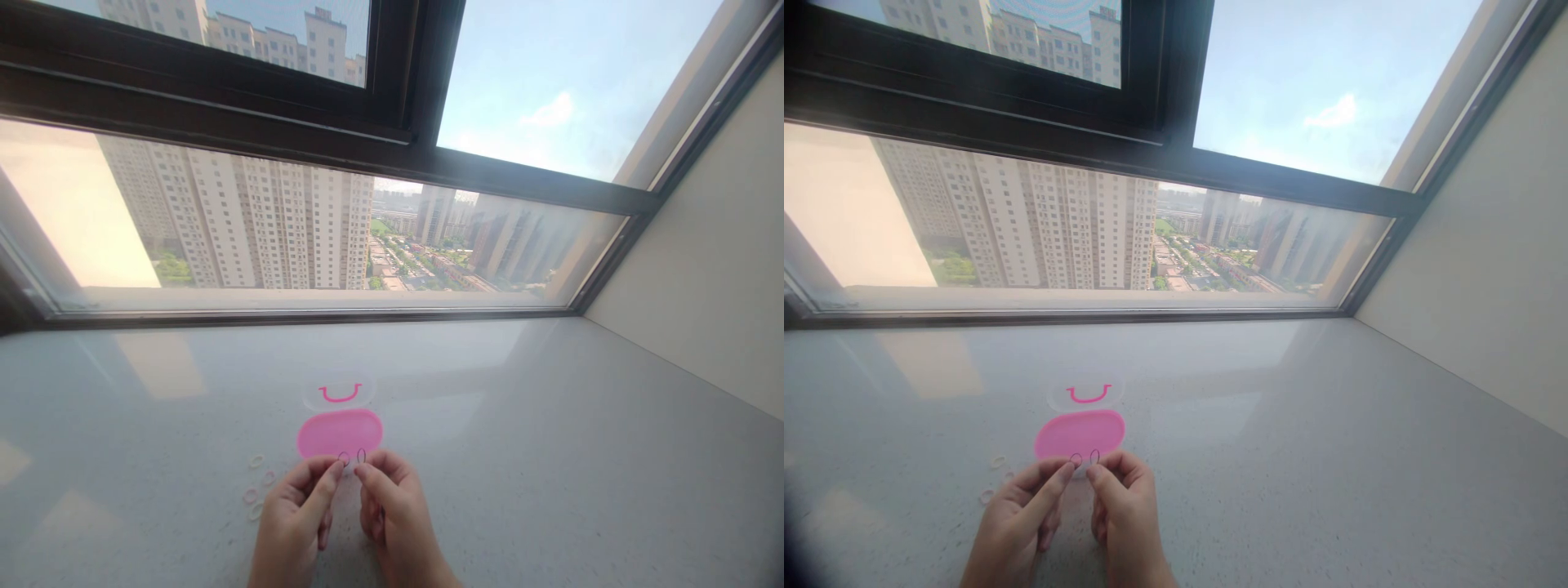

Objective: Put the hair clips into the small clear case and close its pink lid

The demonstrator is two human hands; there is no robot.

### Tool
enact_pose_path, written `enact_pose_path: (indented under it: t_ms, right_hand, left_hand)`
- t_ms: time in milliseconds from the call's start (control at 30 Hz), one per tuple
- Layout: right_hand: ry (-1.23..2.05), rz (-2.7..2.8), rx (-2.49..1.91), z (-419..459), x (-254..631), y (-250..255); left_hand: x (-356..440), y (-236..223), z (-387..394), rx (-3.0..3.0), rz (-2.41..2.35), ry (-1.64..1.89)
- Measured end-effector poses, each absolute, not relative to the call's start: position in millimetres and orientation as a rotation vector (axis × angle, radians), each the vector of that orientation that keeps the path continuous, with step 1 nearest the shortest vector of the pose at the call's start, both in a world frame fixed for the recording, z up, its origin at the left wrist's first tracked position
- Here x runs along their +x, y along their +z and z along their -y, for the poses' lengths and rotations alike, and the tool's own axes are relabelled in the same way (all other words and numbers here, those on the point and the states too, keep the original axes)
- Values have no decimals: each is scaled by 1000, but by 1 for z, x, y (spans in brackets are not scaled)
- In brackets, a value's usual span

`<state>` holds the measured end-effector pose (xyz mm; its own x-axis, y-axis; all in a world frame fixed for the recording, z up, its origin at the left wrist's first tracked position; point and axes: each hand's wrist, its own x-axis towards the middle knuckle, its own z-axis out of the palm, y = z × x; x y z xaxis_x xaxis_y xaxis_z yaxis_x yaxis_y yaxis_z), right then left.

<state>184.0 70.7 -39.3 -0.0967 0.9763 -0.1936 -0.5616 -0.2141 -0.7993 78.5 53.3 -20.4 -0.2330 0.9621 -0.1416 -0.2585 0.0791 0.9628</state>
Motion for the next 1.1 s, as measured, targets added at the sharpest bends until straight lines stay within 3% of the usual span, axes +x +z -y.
enact_pose_path:
  t_ms: [1100]
  right_hand:
    - [1596, 686, -884, -68, 185, -38]
  left_hand:
    - [79, -19, -54, 942, -1255, 1338]
